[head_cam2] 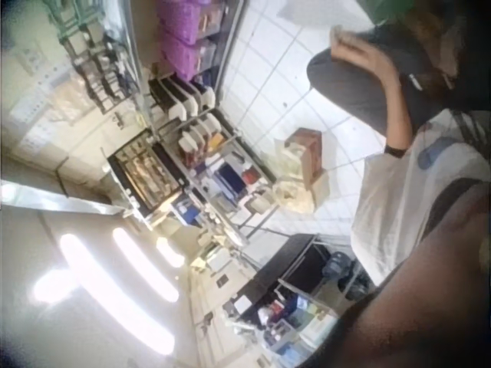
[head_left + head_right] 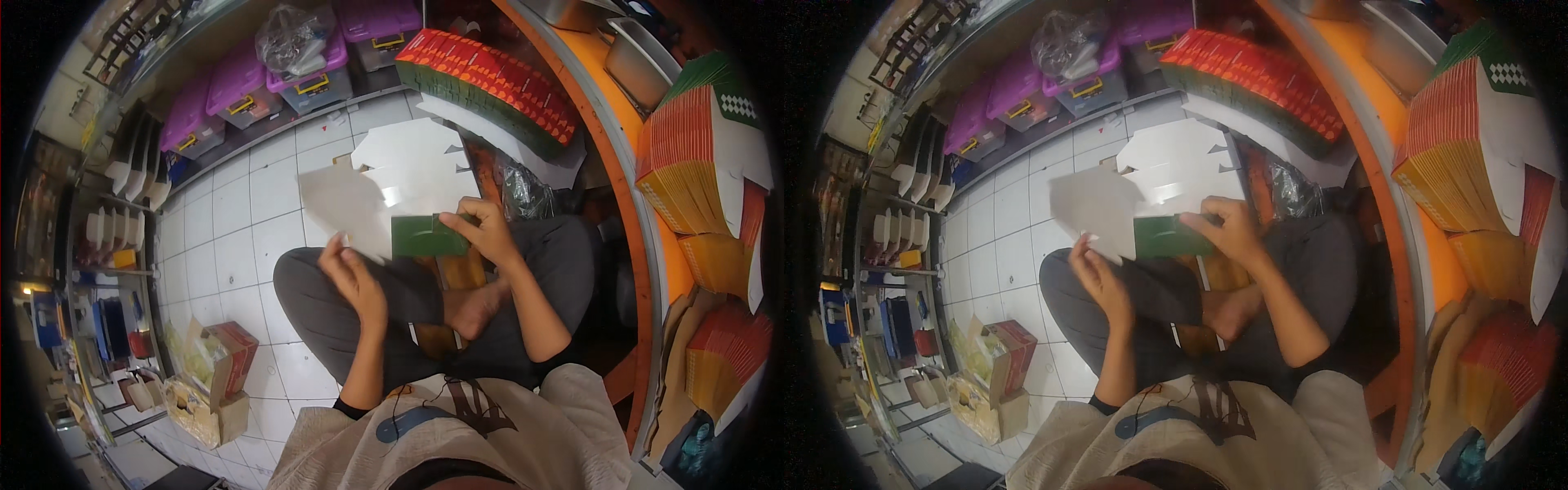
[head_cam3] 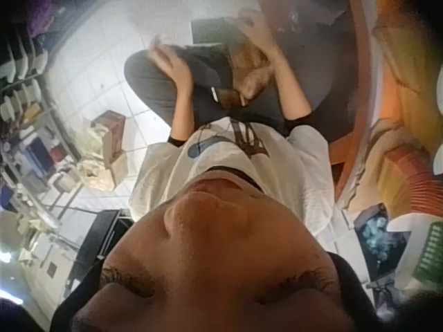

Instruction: The person sits on the floor and folds flat cardboard pieces into small rectangular boxes. They insert the folded boxes into red and green packaging sleeves and then stack the finished items on a nearby shelf.

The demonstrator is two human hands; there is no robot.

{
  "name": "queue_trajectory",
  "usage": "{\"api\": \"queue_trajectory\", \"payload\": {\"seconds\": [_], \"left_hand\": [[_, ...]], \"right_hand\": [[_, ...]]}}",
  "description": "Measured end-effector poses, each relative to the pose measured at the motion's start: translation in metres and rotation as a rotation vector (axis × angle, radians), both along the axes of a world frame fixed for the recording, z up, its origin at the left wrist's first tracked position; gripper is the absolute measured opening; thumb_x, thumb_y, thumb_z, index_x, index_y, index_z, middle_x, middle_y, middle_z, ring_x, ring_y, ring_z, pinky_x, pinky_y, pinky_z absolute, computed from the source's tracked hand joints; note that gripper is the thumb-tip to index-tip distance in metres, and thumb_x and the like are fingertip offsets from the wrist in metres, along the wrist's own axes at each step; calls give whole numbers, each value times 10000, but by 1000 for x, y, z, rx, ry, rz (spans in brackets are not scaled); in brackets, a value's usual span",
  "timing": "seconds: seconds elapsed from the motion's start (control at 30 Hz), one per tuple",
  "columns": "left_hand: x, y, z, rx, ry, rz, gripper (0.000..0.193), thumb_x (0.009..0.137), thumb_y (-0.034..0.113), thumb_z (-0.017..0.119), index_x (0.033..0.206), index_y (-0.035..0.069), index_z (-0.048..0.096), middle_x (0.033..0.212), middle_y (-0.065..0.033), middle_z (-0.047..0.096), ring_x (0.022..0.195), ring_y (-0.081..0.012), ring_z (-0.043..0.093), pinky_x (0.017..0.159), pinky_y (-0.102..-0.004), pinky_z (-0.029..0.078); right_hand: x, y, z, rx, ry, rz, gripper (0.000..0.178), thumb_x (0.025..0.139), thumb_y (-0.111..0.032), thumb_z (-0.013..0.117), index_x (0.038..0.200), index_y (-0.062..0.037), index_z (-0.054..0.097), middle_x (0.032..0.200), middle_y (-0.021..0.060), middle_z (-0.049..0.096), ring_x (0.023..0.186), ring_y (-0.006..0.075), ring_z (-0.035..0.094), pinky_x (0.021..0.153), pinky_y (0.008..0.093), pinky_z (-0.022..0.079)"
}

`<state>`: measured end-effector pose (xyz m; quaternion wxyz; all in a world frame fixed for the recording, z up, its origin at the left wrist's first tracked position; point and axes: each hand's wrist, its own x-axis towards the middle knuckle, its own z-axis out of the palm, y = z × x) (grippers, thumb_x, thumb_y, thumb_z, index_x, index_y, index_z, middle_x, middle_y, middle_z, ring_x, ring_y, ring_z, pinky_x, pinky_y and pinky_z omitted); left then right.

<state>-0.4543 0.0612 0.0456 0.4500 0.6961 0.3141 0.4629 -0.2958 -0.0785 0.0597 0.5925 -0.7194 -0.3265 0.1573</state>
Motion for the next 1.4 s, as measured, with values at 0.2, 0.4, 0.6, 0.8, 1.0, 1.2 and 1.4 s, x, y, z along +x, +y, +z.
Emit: {"api": "queue_trajectory", "payload": {"seconds": [0.2, 0.4, 0.6, 0.8, 1.0, 1.2, 1.4], "left_hand": [[16, 17, -13, -194, -288, -371, 446, 875, 175, 608, 1262, 46, 429, 1110, -58, 439, 1026, -163, 452, 880, -278, 393], [17, 17, -6, -216, -380, -500, 426, 749, 74, 737, 1114, 4, 529, 1120, -55, 425, 1001, -174, 489, 811, -299, 482], [16, 15, -12, -303, -153, -434, 414, 652, -37, 780, 1011, -14, 575, 1089, -64, 464, 844, -144, 547, 713, -247, 520], [21, 30, -8, 131, 36, -826, 769, 511, 86, 871, 1170, -3, 484, 1132, -92, 446, 957, -194, 527, 817, -321, 499], [27, 10, -18, -55, 144, -764, 1108, 481, 241, 877, 1329, 60, 187, 1275, -155, 291, 1167, -262, 379, 975, -377, 347], [46, 51, -17, -650, -50, -898, 886, 663, 420, 702, 1340, 120, 216, 1289, -144, 317, 1177, -264, 384, 981, -385, 354], [136, 27, -17, -1114, -164, -923, 816, 810, 575, 510, 1415, 119, 209, 1336, -207, 335, 1191, -324, 397, 965, -438, 372]], "right_hand": [[-8, -4, 20, 51, -32, -90, 410, 802, -129, 681, 514, -21, 409, 521, -18, 385, 511, 51, 347, 470, 247, 262], [-7, -9, 21, 87, -175, -41, 341, 757, -56, 669, 522, 2, 428, 520, 6, 382, 513, 56, 355, 472, 254, 267], [-25, -5, 28, 136, -392, 2, 350, 715, -101, 687, 513, -22, 413, 506, 77, 368, 429, 192, 390, 424, 330, 281], [-41, 2, 44, 133, -754, -27, 370, 711, -61, 684, 472, -51, 402, 477, 52, 352, 400, 213, 397, 385, 322, 278], [-54, 8, 43, -5, -609, 8, 230, 787, -273, 661, 755, -66, 566, 695, 58, 500, 515, 231, 529, 451, 326, 409], [8, -62, 46, -260, -216, 131, 313, 803, -192, 677, 1054, -48, 560, 893, 85, 570, 675, 154, 606, 580, 281, 480], [23, -153, -3, 148, 327, -98, 315, 795, -64, 682, 1067, -2, 534, 872, 68, 591, 726, 128, 599, 643, 248, 472]]}}
